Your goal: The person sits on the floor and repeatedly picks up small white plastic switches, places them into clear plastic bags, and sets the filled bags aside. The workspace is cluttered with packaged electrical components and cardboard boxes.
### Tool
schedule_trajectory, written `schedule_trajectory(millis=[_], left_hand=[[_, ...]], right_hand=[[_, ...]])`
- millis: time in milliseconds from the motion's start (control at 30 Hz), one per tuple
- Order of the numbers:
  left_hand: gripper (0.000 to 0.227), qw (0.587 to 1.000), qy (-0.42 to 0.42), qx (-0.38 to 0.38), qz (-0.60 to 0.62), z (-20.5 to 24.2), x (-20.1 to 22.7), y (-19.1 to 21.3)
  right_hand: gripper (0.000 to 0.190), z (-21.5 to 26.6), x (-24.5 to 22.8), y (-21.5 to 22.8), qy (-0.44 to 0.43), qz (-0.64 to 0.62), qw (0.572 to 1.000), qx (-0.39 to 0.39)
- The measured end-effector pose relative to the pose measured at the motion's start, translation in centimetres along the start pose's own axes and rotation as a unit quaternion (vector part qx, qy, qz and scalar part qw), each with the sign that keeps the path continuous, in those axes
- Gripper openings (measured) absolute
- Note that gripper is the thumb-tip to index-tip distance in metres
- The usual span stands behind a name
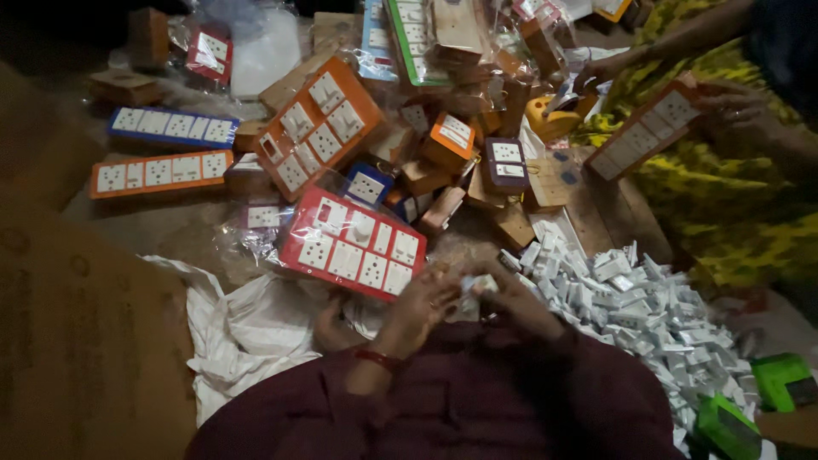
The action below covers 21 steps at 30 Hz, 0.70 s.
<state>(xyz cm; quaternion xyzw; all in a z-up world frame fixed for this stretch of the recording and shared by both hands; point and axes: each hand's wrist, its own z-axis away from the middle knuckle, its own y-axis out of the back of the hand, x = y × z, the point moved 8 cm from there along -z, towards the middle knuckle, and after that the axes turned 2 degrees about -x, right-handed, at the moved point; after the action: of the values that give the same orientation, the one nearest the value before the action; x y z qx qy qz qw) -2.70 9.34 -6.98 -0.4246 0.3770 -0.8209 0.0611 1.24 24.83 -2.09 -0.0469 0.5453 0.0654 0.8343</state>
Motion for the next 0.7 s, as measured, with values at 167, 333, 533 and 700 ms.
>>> schedule_trajectory(millis=[167,333,533,700], left_hand=[[0.043,0.987,-0.046,-0.116,0.102,0.4,-1.7,-2.0],[0.044,1.000,0.008,0.008,-0.014,0.2,-2.4,0.3],[0.042,0.998,-0.028,0.056,-0.030,0.0,-1.0,1.7],[0.040,0.995,-0.026,0.093,-0.024,0.9,0.5,1.7]], right_hand=[[0.034,-0.8,-2.0,-3.1,0.249,0.263,0.930,0.065],[0.050,-2.8,0.7,-1.4,0.210,0.201,0.953,0.083],[0.035,-2.3,1.2,-0.8,0.154,0.087,0.981,0.082],[0.029,-1.0,-1.3,-2.1,0.151,0.185,0.963,0.123]])
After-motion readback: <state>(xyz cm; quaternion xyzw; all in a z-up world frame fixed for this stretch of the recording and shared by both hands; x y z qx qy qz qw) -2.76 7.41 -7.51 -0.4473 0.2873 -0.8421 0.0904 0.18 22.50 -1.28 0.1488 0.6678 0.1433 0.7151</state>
